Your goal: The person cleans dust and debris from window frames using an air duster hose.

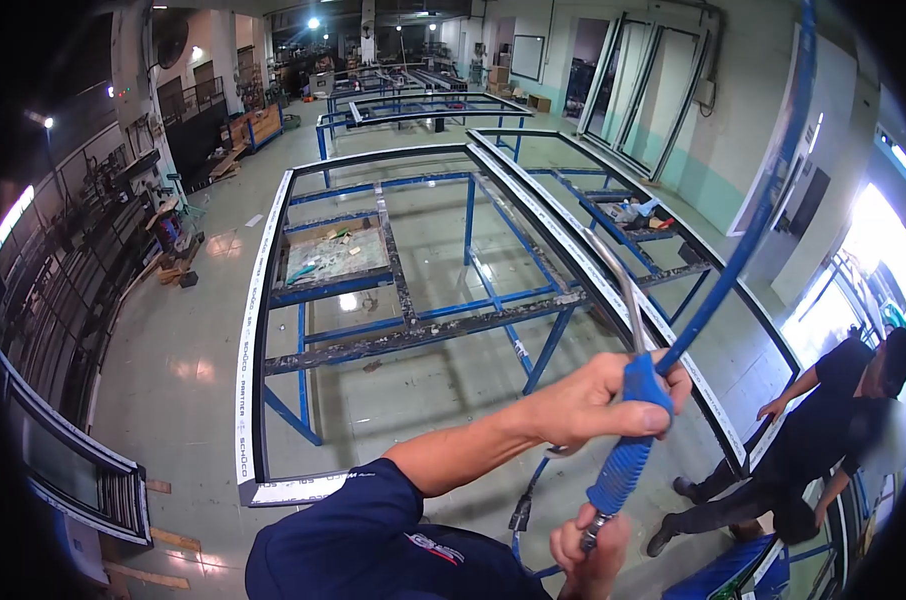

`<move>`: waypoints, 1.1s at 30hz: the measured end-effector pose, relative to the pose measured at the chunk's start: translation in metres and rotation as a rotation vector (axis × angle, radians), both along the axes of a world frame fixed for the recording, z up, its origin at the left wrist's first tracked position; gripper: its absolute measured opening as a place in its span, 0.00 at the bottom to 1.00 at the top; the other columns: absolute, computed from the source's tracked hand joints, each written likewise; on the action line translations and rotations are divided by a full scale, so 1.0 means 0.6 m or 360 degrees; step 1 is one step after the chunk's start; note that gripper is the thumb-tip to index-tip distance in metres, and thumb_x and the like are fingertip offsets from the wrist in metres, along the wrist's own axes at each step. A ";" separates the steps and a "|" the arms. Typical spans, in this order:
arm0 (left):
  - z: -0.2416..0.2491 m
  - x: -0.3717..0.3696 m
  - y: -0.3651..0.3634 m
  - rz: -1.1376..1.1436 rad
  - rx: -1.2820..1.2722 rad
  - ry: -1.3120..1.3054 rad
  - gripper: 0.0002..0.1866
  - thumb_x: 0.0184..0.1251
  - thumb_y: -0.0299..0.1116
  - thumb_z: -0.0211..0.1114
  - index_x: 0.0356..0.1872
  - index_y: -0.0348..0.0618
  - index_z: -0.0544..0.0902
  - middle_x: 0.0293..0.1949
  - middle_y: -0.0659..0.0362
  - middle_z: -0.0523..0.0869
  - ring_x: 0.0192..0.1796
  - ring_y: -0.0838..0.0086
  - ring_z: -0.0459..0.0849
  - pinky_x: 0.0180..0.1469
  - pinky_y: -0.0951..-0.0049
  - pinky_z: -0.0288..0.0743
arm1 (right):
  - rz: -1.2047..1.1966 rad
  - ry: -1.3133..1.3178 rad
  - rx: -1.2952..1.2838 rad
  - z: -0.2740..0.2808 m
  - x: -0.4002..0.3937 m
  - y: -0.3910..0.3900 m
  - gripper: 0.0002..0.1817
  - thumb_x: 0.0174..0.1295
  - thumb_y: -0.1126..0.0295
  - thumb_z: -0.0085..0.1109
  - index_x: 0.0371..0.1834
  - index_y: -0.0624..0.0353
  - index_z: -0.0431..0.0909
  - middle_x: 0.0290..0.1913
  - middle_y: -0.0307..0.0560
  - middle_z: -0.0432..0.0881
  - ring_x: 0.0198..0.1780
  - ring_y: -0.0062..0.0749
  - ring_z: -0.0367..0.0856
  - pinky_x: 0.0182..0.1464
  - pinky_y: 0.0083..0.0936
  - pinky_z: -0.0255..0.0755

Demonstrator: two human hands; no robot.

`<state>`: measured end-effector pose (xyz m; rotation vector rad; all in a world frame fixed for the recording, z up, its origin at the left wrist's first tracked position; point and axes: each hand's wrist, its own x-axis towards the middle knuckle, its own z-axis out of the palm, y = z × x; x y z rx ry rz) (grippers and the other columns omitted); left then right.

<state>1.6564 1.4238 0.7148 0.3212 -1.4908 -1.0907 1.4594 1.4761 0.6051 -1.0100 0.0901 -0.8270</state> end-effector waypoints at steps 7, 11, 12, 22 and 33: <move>-0.023 -0.024 -0.074 -0.0424 -0.0301 0.0094 0.20 0.61 0.46 0.67 0.29 0.34 0.82 0.45 0.50 0.76 0.41 0.72 0.79 0.43 0.72 0.74 | 0.0078 0.0016 0.0079 -0.014 -0.018 -0.009 0.23 0.76 0.49 0.43 0.40 0.61 0.67 0.09 0.35 0.57 0.08 0.21 0.53 0.12 0.21 0.49; -0.008 -0.065 -0.027 0.0222 0.0418 0.0102 0.20 0.60 0.46 0.71 0.28 0.35 0.82 0.44 0.53 0.78 0.50 0.68 0.76 0.50 0.66 0.71 | -0.0368 0.0144 0.0012 -0.011 -0.040 -0.034 0.12 0.73 0.66 0.46 0.38 0.65 0.70 0.13 0.37 0.62 0.12 0.19 0.57 0.17 0.23 0.54; -0.019 -0.077 -0.027 0.0494 0.0244 0.0016 0.19 0.61 0.44 0.70 0.29 0.35 0.82 0.44 0.53 0.78 0.50 0.70 0.75 0.50 0.66 0.71 | -0.0683 0.0374 -0.0283 -0.025 -0.038 -0.057 0.11 0.73 0.65 0.47 0.39 0.63 0.69 0.14 0.35 0.61 0.12 0.17 0.56 0.16 0.21 0.53; 0.008 -0.028 -0.058 0.0564 0.0246 0.0235 0.23 0.65 0.46 0.67 0.48 0.34 0.80 0.48 0.58 0.80 0.46 0.76 0.80 0.51 0.73 0.74 | -0.0693 0.0980 -0.0538 -0.111 -0.093 -0.103 0.08 0.64 0.72 0.57 0.42 0.63 0.75 0.22 0.33 0.70 0.21 0.14 0.65 0.23 0.17 0.57; -0.015 0.118 -0.209 0.0809 0.0168 -0.0361 0.21 0.64 0.50 0.69 0.34 0.37 0.85 0.33 0.64 0.81 0.37 0.80 0.76 0.42 0.76 0.69 | -0.0835 -0.0064 -0.0889 -0.059 -0.137 -0.163 0.28 0.75 0.45 0.46 0.26 0.60 0.67 0.20 0.40 0.65 0.24 0.25 0.64 0.26 0.22 0.62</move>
